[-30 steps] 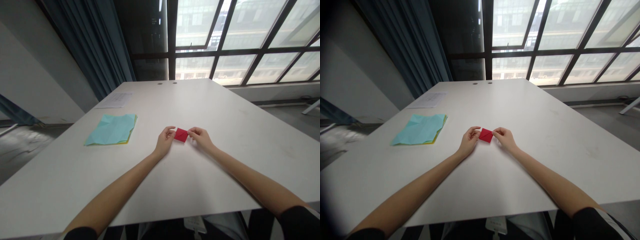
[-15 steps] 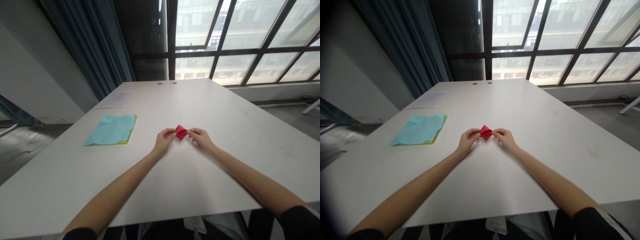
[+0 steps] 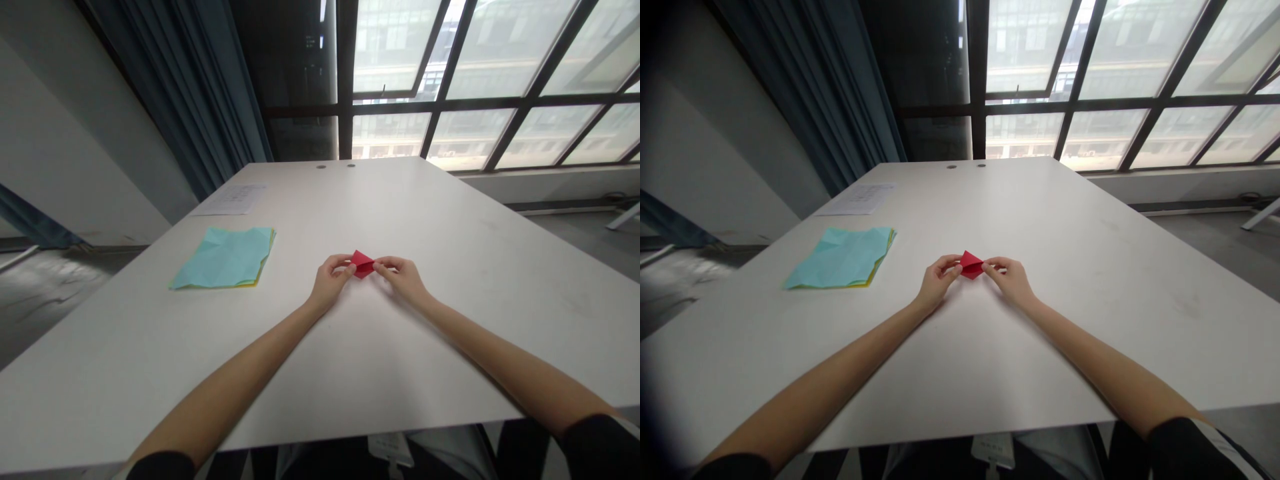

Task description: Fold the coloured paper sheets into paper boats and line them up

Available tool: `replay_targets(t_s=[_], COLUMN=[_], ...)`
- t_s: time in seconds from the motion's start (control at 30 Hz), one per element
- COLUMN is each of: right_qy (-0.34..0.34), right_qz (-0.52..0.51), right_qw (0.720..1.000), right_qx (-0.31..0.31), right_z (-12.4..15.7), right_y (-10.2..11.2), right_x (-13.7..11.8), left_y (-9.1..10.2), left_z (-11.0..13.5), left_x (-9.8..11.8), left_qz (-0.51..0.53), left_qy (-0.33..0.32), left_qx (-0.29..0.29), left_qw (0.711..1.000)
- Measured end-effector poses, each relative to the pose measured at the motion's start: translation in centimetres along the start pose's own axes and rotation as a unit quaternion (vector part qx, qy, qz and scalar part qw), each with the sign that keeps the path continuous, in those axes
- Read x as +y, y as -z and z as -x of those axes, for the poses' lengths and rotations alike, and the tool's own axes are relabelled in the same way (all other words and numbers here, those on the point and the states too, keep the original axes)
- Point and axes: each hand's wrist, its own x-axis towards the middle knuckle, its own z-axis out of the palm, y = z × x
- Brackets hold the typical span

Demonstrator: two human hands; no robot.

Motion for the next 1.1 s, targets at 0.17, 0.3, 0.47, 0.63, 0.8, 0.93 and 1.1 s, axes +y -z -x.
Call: replay_targets(t_s=[0.17,0.3,0.47,0.63,0.8,0.93,1.1], right_qy=[0.027,0.033,0.027,0.031,0.05,0.041,0.016], right_qz=[0.026,0.032,0.018,0.021,0.03,0.024,-0.022], right_qw=[0.999,0.999,0.999,0.999,0.998,0.999,0.999], right_qx=[0.016,0.027,0.027,0.021,0.002,-0.018,-0.022], right_z=[0.0,0.0,0.0,0.1,0.4,0.7,1.0], right_y=[0.0,-0.1,-0.1,-0.4,-0.7,-0.9,-1.1], right_x=[-0.1,0.0,0.2,0.3,-0.2,-0.6,-1.1], left_y=[0.0,0.1,0.1,-0.1,0.0,0.0,-0.1], left_z=[-0.1,-0.3,-0.3,-0.2,-0.3,-0.4,-0.3], left_x=[-0.3,-1.0,-0.9,-0.5,-0.6,-0.8,-0.9], left_qz=[0.02,0.04,0.041,0.077,0.111,0.132,0.127], left_qy=[0.005,0.021,0.044,0.044,0.078,0.087,0.085], left_qx=[0.02,0.021,-0.015,-0.031,-0.024,-0.013,0.01], left_qw=[1.0,0.999,0.998,0.996,0.99,0.987,0.988])
